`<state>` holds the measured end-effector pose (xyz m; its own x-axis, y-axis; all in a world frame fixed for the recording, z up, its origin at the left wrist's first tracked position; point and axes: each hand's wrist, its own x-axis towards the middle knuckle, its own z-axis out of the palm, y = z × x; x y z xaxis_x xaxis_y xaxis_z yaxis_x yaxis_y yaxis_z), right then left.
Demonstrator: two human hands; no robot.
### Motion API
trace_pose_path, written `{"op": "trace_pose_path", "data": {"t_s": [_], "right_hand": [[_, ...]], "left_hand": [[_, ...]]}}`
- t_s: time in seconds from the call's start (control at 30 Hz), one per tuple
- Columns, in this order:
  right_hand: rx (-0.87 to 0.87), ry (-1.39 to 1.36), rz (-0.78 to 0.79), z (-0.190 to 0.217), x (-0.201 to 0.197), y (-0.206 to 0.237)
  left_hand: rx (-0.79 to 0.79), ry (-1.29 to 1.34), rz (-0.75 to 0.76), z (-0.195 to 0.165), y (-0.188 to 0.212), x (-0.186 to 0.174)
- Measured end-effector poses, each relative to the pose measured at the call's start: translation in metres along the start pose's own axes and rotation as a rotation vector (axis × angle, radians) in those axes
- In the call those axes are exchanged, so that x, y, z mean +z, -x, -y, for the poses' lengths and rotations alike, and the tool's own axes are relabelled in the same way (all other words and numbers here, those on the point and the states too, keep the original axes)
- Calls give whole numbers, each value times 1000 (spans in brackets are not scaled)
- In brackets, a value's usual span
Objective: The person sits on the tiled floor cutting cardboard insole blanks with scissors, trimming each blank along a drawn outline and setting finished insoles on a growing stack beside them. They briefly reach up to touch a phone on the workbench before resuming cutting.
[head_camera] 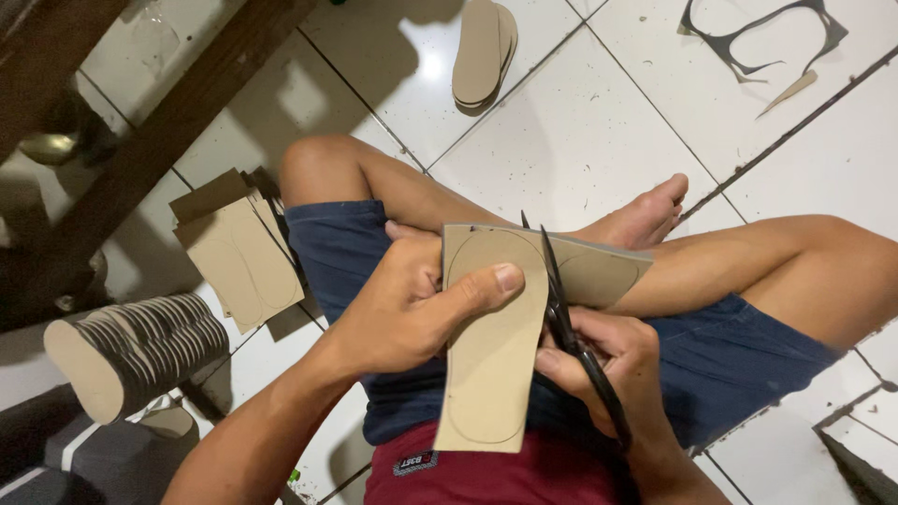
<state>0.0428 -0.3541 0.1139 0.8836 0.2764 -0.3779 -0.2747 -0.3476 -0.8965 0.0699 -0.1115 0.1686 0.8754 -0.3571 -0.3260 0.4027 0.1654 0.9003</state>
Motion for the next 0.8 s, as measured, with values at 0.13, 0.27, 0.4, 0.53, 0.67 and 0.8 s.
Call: {"op": "trace_pose_path", "data": {"t_s": [0.13,0.27,0.4,0.53,0.67,0.8], "right_hand": [[25,-108,58,-1,-1,0],[-14,-46,64,-1,-3,-2],[-28,-25,85,1,-6,2],[56,-111,123,1,-6,4],[-129,-35,134,-2,-6,3],[44,-58,163,-4,-6,7]], "left_hand": [[36,7,56,-1,0,-3],[0,-57,65,1,-2,-2],[3,-132,100,-6,-5,-8],[-17,-160,156,-13,-5,-10],[-67,-227,166,-9,-7,-11],[-70,-347,216,-2,-7,-27]]}}
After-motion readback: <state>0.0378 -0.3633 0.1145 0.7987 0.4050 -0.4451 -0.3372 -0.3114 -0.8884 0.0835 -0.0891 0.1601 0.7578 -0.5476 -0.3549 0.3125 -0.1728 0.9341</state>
